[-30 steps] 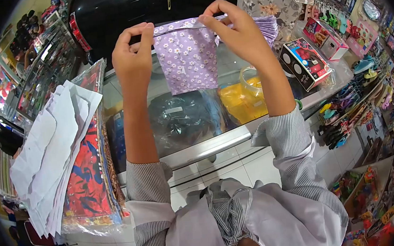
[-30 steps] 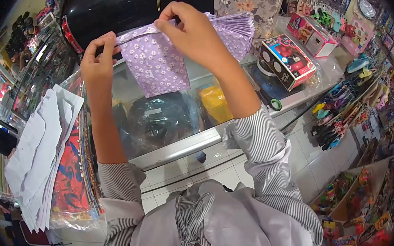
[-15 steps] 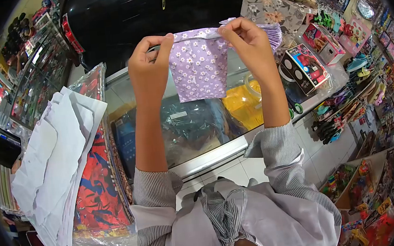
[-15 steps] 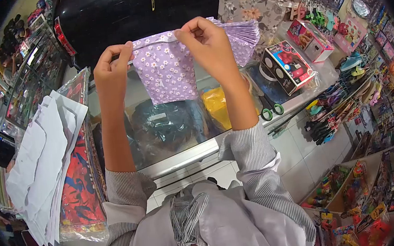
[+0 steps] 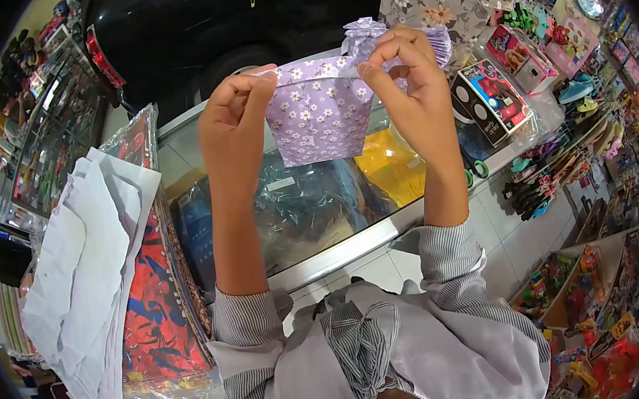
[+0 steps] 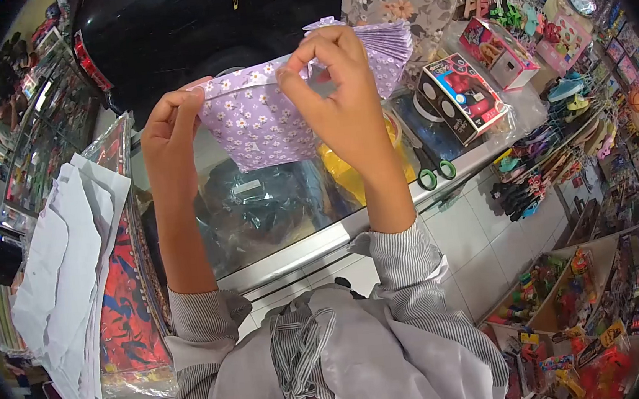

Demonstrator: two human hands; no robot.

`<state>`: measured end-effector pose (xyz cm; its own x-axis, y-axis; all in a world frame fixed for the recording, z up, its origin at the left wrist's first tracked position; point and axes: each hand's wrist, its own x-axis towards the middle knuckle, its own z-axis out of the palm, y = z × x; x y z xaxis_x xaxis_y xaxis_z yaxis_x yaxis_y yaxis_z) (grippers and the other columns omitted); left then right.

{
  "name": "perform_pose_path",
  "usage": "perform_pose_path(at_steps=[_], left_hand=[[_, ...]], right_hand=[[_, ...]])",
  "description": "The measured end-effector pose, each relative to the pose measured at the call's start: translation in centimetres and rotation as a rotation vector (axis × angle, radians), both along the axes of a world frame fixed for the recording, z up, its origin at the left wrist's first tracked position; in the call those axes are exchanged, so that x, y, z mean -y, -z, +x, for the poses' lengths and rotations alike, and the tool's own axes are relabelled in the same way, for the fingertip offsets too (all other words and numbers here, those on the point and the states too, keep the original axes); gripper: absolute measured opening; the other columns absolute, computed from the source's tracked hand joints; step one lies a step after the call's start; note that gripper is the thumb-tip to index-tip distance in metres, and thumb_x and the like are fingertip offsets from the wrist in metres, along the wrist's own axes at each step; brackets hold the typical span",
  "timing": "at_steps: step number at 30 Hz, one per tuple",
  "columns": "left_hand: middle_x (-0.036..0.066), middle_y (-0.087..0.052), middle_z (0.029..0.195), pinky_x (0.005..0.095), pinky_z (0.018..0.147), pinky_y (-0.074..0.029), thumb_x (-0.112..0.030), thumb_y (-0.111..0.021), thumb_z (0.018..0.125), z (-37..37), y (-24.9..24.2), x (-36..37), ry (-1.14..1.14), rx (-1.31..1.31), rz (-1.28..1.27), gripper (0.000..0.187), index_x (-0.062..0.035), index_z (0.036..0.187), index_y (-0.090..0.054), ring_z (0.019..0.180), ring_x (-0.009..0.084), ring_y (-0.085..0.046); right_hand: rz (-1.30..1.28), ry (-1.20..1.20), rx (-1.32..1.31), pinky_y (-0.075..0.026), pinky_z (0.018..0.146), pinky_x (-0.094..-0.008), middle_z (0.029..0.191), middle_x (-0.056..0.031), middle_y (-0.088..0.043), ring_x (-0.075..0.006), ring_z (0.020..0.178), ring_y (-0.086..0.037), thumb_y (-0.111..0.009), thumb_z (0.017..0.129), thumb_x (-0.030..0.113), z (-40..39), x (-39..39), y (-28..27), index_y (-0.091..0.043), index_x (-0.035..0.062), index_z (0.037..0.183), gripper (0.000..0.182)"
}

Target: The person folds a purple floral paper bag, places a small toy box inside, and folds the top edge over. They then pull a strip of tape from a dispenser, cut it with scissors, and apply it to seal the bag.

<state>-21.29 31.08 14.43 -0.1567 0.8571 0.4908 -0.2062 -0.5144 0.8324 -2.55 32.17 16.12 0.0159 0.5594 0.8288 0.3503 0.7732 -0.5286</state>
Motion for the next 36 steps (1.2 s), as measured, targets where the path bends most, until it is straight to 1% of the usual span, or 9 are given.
perform_pose_path(at_steps=[11,17,21,27,30,31,33,35,36], left_hand=[[0.011,-0.062,0.104,0.0203,0.077,-0.046,-0.005,-0.063,0.084,0.2,1.0,0.4,-0.100,-0.065,0.072,0.006,0.0001,0.084,-0.061,0.088,0.0092,-0.058],[0.009,-0.059,0.111,0.0216,0.076,-0.045,-0.011,-0.065,0.083,1.0,0.6,1.4,-0.534,-0.366,0.194,0.007,-0.0037,0.083,-0.063,0.086,0.0084,-0.057],[0.006,-0.056,0.106,0.0206,0.064,-0.045,-0.012,-0.070,0.078,0.9,0.1,1.8,-0.463,-0.246,0.125,0.010,-0.0055,0.080,-0.063,0.078,0.0090,-0.058],[0.007,-0.059,0.111,0.0239,0.076,-0.043,-0.013,-0.064,0.083,-0.1,-1.0,0.2,-0.535,-0.514,0.180,0.008,-0.0060,0.085,-0.065,0.098,0.0129,-0.055],[0.010,-0.052,0.121,0.0311,0.088,-0.038,-0.018,-0.064,0.082,-1.6,-0.2,-4.5,-0.393,-0.529,0.209,0.011,-0.0091,0.087,-0.066,0.120,0.0197,-0.042],[0.013,-0.046,0.129,0.0345,0.093,-0.034,-0.020,-0.065,0.080,-2.1,0.2,-6.7,-0.265,-0.451,0.126,0.011,-0.0109,0.087,-0.066,0.126,0.0224,-0.034],[0.015,-0.024,0.147,0.0394,0.100,-0.029,-0.026,-0.065,0.080,-1.5,-0.7,-7.9,0.071,-0.091,-0.290,0.015,-0.0130,0.087,-0.066,0.137,0.0266,-0.017],[0.015,-0.022,0.147,0.0396,0.101,-0.028,-0.026,-0.064,0.081,-0.3,-0.6,-8.5,0.173,-0.077,-0.272,0.015,-0.0131,0.088,-0.066,0.137,0.0270,-0.019],[0.015,-0.021,0.148,0.0397,0.101,-0.028,-0.027,-0.064,0.081,0.1,-0.4,-9.0,0.224,-0.069,-0.265,0.015,-0.0132,0.088,-0.066,0.136,0.0271,-0.019]], right_hand=[[-0.200,-0.173,-0.132,-0.044,0.067,-0.0247,0.091,-0.0047,-0.057,-0.0132,0.084,-0.055,-0.065,0.072,0.006,0.0,0.3,0.9,-0.057,0.0031,0.072,0.009],[-0.105,0.059,-0.036,-0.044,0.063,-0.0247,0.091,-0.0040,-0.051,-0.0128,0.078,-0.053,-0.068,0.073,0.009,-0.1,2.0,0.6,-0.059,0.0041,0.075,0.010],[-0.197,-0.043,-0.111,-0.043,0.060,-0.0235,0.093,-0.0047,-0.051,-0.0126,0.078,-0.053,-0.068,0.074,0.011,-0.5,2.6,0.6,-0.061,0.0043,0.078,0.010],[-0.005,0.155,0.087,-0.042,0.083,-0.0347,0.092,-0.0031,-0.055,-0.0210,0.098,-0.052,-0.068,0.076,0.014,-0.3,0.7,0.7,-0.061,0.0064,0.080,0.011],[-0.019,-0.085,0.114,-0.035,0.094,-0.0406,0.101,-0.0056,-0.057,-0.0255,0.111,-0.046,-0.068,0.077,0.015,0.4,-4.5,1.3,-0.061,0.0083,0.080,0.010],[-0.059,-0.067,0.180,-0.042,0.088,-0.0383,0.119,-0.0054,-0.051,-0.0219,0.117,-0.043,-0.068,0.078,0.017,0.7,-6.3,1.7,-0.061,0.0106,0.081,0.010],[-0.430,-0.360,-0.155,-0.046,0.081,-0.0351,0.126,-0.0044,-0.046,-0.0192,0.118,-0.042,-0.068,0.079,0.019,0.0,-7.6,2.1,-0.061,0.0115,0.082,0.010],[-0.584,-0.587,-0.403,-0.049,0.067,-0.0287,0.133,-0.0030,-0.040,-0.0139,0.117,-0.042,-0.067,0.081,0.021,-0.8,-9.0,3.4,-0.061,0.0134,0.084,0.010],[-0.612,-0.508,-0.362,-0.047,0.074,-0.0268,0.131,-0.0064,-0.041,-0.0132,0.111,-0.048,-0.067,0.081,0.020,-1.1,-8.5,3.1,-0.061,0.0115,0.084,0.010]])
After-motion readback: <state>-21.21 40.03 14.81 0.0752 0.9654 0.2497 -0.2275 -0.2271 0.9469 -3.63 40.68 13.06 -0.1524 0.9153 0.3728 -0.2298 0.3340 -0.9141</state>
